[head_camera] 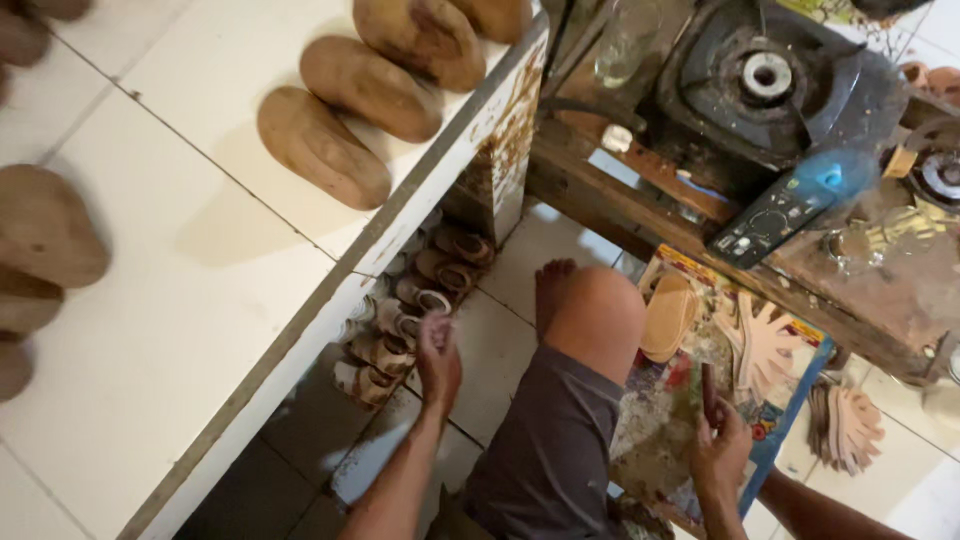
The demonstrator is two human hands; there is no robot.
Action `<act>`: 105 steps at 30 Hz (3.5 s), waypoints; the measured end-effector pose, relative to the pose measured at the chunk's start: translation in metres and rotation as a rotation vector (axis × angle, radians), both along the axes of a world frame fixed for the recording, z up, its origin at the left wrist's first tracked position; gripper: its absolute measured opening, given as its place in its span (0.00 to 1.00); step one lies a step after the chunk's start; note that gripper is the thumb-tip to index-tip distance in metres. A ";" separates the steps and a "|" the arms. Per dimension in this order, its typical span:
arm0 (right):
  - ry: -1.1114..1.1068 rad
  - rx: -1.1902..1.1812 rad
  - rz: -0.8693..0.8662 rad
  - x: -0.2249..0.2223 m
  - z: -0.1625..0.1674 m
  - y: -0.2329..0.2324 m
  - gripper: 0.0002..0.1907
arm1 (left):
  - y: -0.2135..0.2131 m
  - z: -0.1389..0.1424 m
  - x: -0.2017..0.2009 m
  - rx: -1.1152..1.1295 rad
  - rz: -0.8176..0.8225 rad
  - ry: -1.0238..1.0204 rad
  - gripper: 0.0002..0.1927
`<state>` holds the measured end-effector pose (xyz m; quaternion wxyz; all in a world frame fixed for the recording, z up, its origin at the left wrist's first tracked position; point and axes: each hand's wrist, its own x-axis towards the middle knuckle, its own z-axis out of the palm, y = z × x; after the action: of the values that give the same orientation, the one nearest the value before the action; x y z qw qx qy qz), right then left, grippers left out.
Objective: The person sits on the workshop floor assembling a leather sandal on a wooden last. They fit the strap pieces over the last, press and shape the leather upper, tap the edges with a hammer, and pick up additional leather components from the floor to continue fitting the sandal.
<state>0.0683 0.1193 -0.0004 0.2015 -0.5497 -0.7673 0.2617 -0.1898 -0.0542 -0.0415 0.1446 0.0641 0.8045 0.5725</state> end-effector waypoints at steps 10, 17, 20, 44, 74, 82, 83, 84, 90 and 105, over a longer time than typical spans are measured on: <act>-0.230 0.165 -0.135 0.002 0.018 -0.006 0.36 | 0.038 0.120 0.011 0.341 -0.354 0.691 0.08; 0.067 0.230 -0.137 0.013 0.032 0.001 0.28 | 0.063 0.232 -0.091 -0.340 -0.197 1.476 0.16; 0.189 0.204 -0.163 0.016 0.032 0.002 0.27 | 0.066 0.249 -0.120 -0.641 -0.182 1.388 0.16; 1.228 -1.698 -0.285 0.081 0.009 -0.080 0.33 | 0.124 0.122 0.100 -0.043 -1.507 0.666 0.13; 1.253 -1.347 -0.625 0.125 -0.009 -0.065 0.37 | 0.180 0.021 0.122 0.337 -0.941 -0.820 0.21; 0.902 -0.561 -0.331 0.103 0.003 -0.059 0.35 | 0.112 0.017 0.182 0.306 -0.924 -0.164 0.21; 0.845 -0.431 -0.273 0.098 0.005 -0.056 0.34 | 0.107 0.024 0.192 0.359 -0.938 -0.299 0.23; 0.786 -0.300 -0.219 0.094 0.006 -0.054 0.34 | 0.103 0.030 0.203 0.411 -0.954 -0.437 0.25; 0.485 0.144 0.038 0.101 0.018 -0.042 0.37 | 0.111 0.059 0.231 0.597 -1.004 -0.558 0.49; 0.392 0.340 -0.125 0.148 -0.004 -0.076 0.33 | 0.111 0.102 0.233 0.670 -1.186 -0.716 0.63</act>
<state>0.2158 0.0430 -0.0047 0.4515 -0.4933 -0.7109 0.2176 0.0432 0.0571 0.0603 0.6518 0.3360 0.3232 0.5982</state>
